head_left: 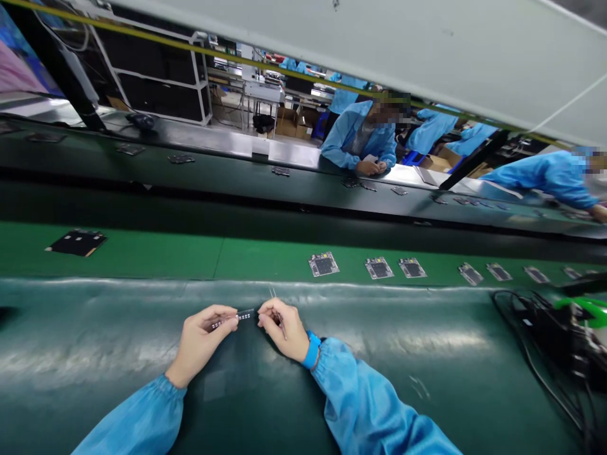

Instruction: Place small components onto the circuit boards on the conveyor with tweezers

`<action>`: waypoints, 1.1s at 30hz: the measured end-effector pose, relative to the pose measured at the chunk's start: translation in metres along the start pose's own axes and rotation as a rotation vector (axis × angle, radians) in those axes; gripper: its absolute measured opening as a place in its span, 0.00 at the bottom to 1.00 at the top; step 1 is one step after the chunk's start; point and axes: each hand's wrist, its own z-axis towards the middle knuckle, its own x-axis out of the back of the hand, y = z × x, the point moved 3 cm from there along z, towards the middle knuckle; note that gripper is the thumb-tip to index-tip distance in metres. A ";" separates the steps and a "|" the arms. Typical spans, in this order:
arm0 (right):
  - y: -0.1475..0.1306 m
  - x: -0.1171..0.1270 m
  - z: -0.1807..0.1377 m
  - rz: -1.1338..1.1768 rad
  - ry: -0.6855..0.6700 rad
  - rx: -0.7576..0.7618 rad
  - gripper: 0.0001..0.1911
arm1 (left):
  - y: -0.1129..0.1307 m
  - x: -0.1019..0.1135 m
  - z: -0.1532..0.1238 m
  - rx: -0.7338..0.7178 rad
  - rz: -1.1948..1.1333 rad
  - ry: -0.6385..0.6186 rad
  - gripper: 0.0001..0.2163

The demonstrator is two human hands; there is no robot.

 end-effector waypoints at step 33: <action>-0.010 0.004 -0.003 -0.035 -0.039 -0.045 0.06 | 0.004 0.000 -0.004 -0.021 0.006 0.021 0.07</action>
